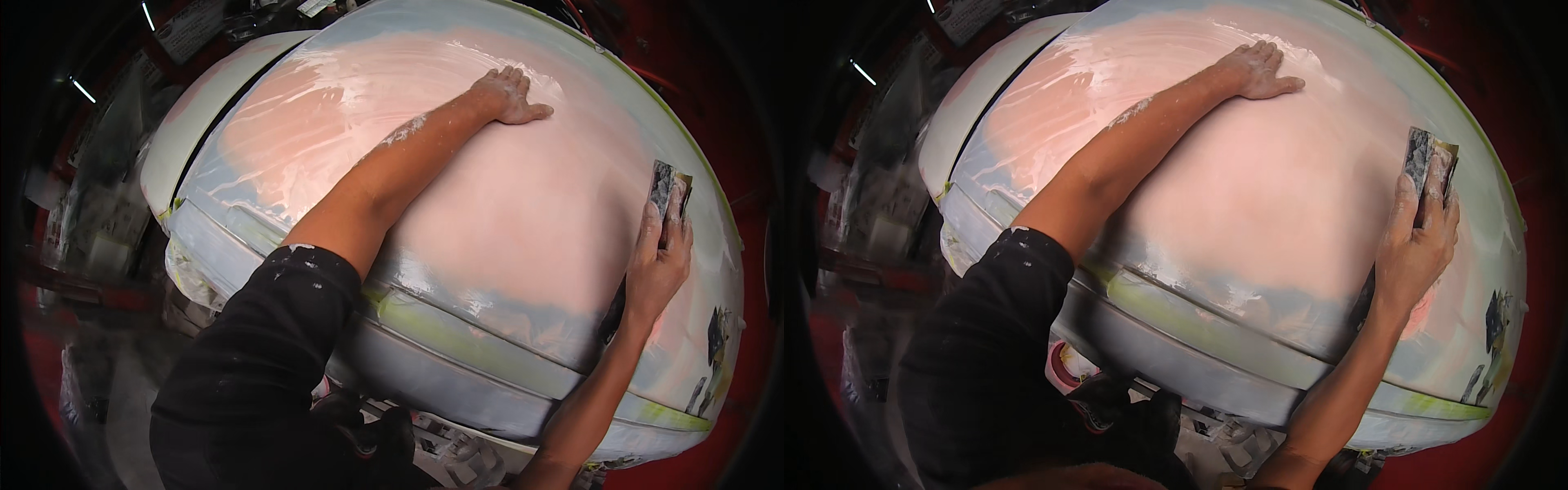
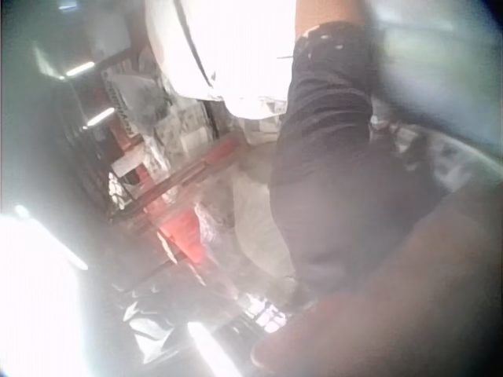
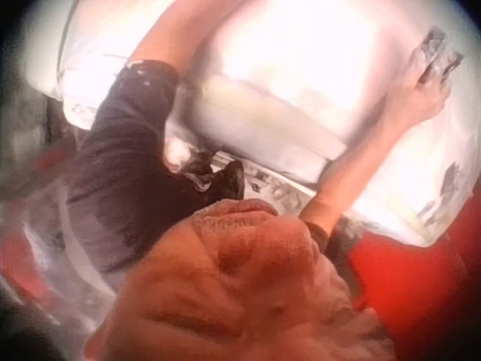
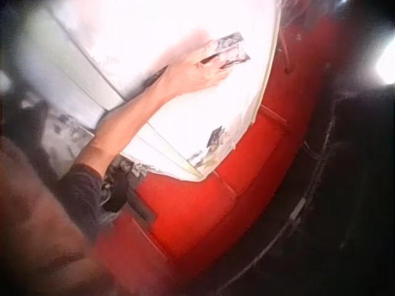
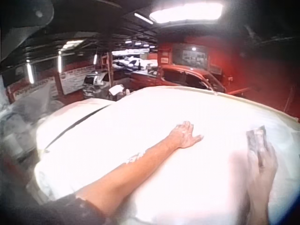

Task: The person sands a pink body filler on a curved car panel using a sanding block in their left hand while wiping the surface with a pink cloth in their right hand. The panel is masked with tape and plastic, and the person repeatedly smooths and cleans the filler area.

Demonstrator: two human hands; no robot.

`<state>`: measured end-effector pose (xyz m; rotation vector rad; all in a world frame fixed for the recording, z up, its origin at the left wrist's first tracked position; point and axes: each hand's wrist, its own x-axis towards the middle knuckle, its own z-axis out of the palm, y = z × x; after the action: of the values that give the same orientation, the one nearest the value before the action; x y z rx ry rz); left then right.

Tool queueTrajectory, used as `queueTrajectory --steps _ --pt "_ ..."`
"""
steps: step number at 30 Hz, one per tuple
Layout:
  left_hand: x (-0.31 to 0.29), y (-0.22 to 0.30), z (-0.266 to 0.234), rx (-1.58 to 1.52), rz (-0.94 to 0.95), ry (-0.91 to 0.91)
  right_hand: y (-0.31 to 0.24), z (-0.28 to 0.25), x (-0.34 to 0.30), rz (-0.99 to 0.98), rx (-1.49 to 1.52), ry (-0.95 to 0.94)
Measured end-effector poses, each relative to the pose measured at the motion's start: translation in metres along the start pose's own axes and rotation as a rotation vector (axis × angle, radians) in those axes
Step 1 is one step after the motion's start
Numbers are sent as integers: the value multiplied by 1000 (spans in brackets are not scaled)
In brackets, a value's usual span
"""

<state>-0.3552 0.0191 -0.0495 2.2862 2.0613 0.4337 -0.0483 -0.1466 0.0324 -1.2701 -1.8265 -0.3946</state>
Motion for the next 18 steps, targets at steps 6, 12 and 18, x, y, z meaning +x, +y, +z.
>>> queueTrajectory --steps 6,12,18 --pt "-125 71 -7 -22 407 -61 4 0 -1 49 19 -2" --pt "-240 78 -29 -57 746 -72 10 8 0 55 -61 -4" --pt "-210 101 -23 -53 820 -34 8 8 1 12 69 47"
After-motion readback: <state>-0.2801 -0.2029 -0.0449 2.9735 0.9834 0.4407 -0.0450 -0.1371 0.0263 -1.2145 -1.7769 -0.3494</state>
